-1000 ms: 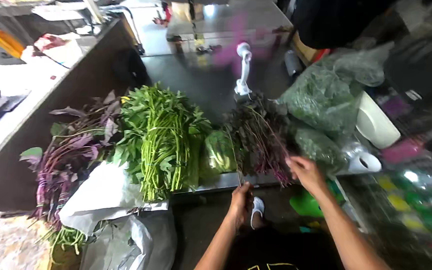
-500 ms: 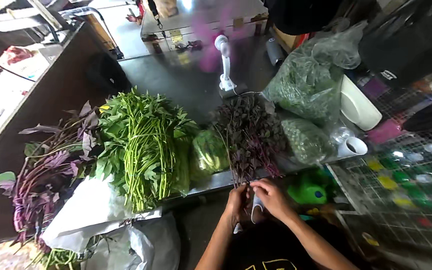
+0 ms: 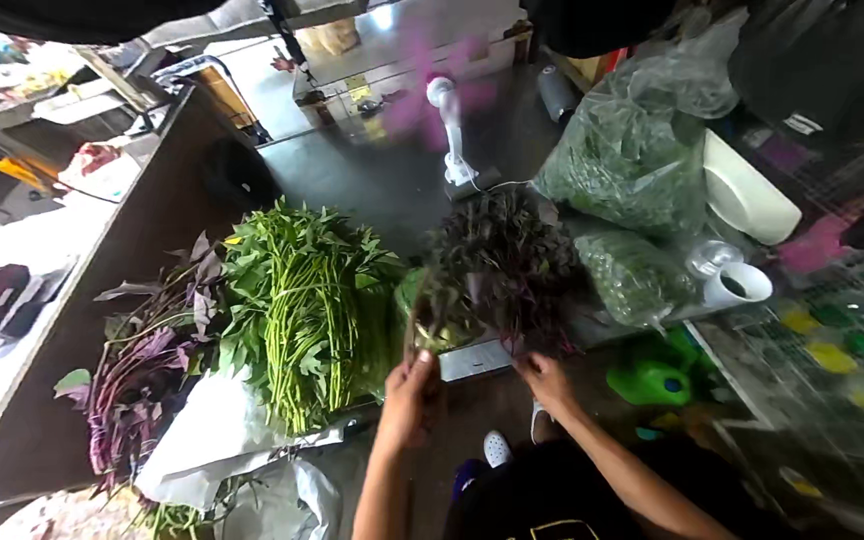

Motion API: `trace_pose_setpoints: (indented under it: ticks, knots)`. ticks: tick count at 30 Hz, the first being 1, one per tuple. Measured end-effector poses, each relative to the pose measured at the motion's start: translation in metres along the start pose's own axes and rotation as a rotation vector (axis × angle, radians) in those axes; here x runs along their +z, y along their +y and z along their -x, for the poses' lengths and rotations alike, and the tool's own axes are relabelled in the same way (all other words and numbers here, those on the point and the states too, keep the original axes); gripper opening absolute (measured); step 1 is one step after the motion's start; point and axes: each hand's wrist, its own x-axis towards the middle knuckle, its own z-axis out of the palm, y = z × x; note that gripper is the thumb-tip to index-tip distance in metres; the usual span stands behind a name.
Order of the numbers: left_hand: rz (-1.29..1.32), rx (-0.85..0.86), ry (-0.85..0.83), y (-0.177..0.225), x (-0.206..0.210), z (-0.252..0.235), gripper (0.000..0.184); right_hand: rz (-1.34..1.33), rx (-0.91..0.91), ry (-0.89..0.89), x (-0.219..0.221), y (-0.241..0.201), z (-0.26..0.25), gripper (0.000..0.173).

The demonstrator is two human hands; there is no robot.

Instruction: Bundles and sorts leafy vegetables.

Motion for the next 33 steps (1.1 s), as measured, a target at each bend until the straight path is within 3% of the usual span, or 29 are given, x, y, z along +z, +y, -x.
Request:
trace_pose_setpoints:
  ticks: [5, 9, 13, 15, 17, 19, 23, 25, 28, 30, 33]
  knots:
    - [0.003, 0.117, -0.05, 0.044, -0.014, 0.005, 0.034, -0.047, -0.048, 0.399, -0.056, -0.015, -0.003, 0.046]
    - [-0.028, 0.181, -0.086, 0.063, -0.005, 0.003, 0.022, 0.209, -0.204, 0.604, -0.105, -0.03, -0.014, 0.059]
    - [-0.022, 0.208, -0.083, 0.07, 0.004, -0.007, 0.017, 0.447, -0.04, 0.295, -0.139, -0.046, -0.032, 0.041]
    - [0.003, 0.168, -0.042, 0.06, 0.005, -0.021, 0.018, 0.206, -0.003, 0.201, -0.141, -0.06, -0.037, 0.036]
    - [0.038, 0.065, 0.003, 0.03, 0.002, -0.042, 0.019, -0.127, -0.121, 0.218, -0.142, -0.087, -0.034, 0.032]
    - [0.132, -0.071, 0.04, -0.017, -0.002, -0.062, 0.019, -0.264, -0.316, 0.242, -0.141, -0.123, -0.028, 0.027]
    - [0.337, -0.255, 0.149, -0.087, 0.009, -0.069, 0.025, -0.127, -0.665, 0.231, -0.13, -0.186, -0.009, 0.027]
    - [0.416, -0.29, 0.134, -0.103, 0.019, -0.064, 0.029, 0.068, -0.724, 0.221, -0.116, -0.203, 0.002, 0.03]
    - [0.495, -0.304, 0.072, -0.109, 0.033, -0.056, 0.037, 0.317, -0.544, 0.138, -0.073, -0.199, 0.011, 0.041]
    - [0.495, -0.29, 0.031, -0.109, 0.039, -0.054, 0.042, 0.413, -0.38, 0.015, -0.038, -0.172, 0.01, 0.051]
    - [0.398, -0.256, 0.077, -0.105, 0.044, -0.059, 0.051, 0.497, -0.216, -0.187, 0.009, -0.114, 0.02, 0.043]
